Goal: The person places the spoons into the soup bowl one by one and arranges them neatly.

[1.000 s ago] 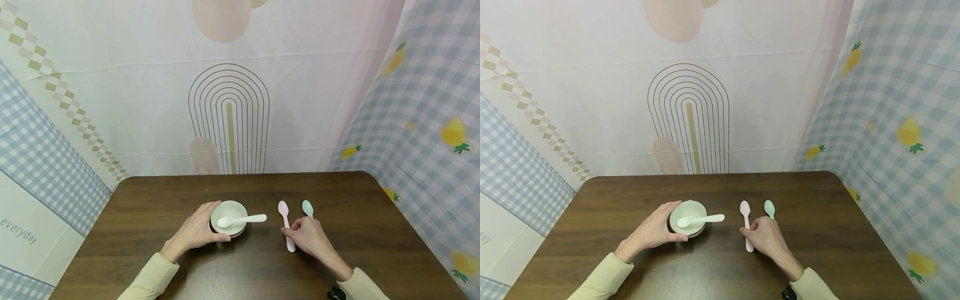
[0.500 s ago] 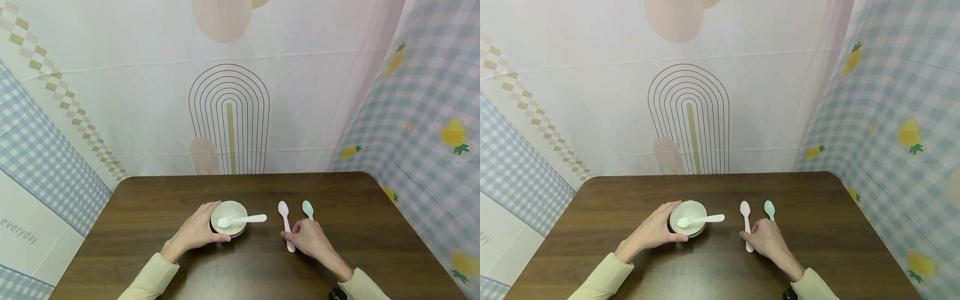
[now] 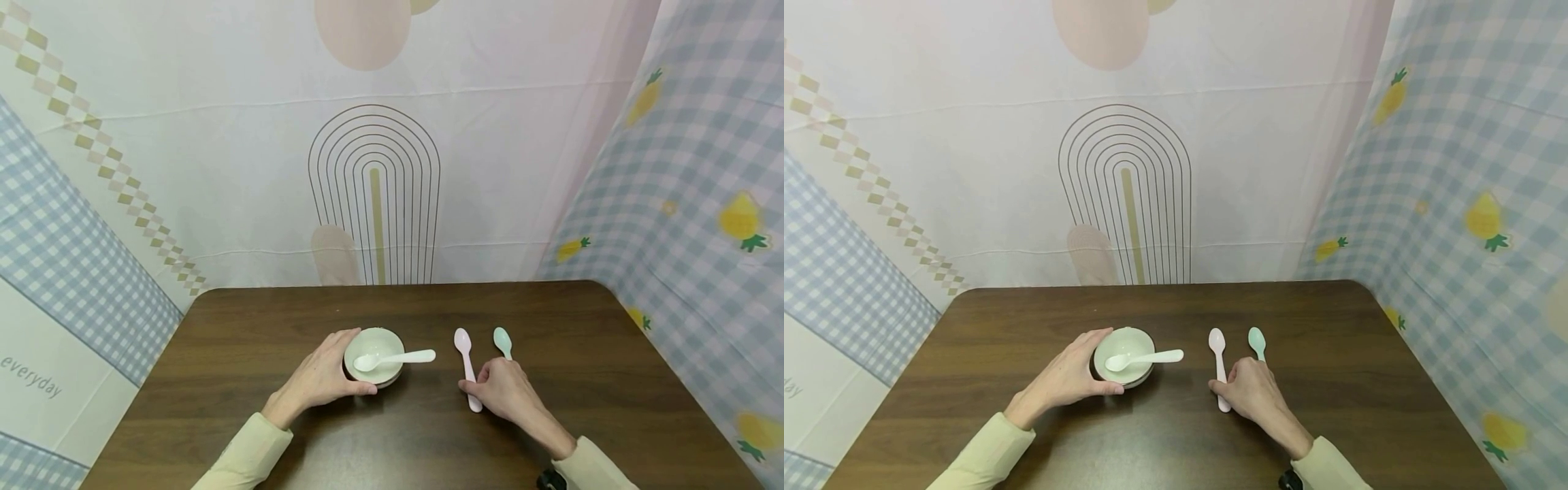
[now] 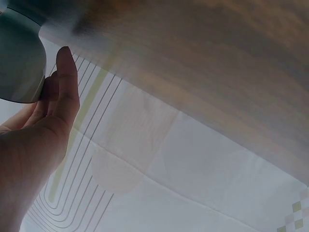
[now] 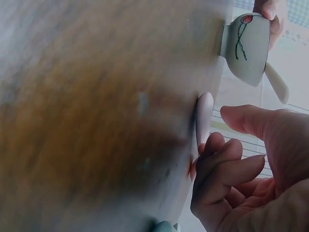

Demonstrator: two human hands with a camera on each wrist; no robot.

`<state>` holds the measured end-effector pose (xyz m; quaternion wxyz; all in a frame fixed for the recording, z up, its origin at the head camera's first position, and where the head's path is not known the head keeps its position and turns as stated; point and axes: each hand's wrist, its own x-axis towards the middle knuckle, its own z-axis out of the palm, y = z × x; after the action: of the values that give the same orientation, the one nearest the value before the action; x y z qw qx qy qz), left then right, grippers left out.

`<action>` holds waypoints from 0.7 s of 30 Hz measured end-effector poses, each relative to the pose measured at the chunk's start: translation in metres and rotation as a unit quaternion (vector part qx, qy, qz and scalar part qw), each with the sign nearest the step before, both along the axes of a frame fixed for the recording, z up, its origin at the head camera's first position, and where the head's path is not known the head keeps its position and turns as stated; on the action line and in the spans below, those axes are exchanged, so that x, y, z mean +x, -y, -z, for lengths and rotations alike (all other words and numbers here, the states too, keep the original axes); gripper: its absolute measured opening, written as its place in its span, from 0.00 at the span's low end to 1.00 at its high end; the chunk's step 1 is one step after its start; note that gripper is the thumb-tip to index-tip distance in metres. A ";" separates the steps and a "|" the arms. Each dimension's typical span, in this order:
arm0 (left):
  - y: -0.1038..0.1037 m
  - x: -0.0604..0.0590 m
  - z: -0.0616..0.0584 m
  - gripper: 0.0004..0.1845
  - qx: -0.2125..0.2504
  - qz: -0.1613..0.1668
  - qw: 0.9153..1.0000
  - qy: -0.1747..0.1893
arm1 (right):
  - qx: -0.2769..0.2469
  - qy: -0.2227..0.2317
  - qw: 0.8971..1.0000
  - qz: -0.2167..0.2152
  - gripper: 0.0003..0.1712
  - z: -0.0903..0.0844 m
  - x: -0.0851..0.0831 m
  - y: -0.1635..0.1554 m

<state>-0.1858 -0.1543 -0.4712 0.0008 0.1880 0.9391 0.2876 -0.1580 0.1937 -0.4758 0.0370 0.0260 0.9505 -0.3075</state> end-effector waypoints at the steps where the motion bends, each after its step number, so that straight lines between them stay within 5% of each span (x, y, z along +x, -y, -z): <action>1: 0.000 0.000 0.000 0.62 0.000 0.000 1.000 0.000 | 0.001 -0.001 1.000 -0.001 0.23 0.000 0.000 0.000; 21: 0.000 0.000 0.001 0.62 -0.002 -0.005 1.000 0.002 | 0.016 -0.013 1.000 -0.013 0.27 0.004 -0.002 -0.001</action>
<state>-0.1860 -0.1544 -0.4725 0.0013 0.1827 0.9405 0.2864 -0.1601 0.1944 -0.4801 0.0280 0.0100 0.9561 -0.2916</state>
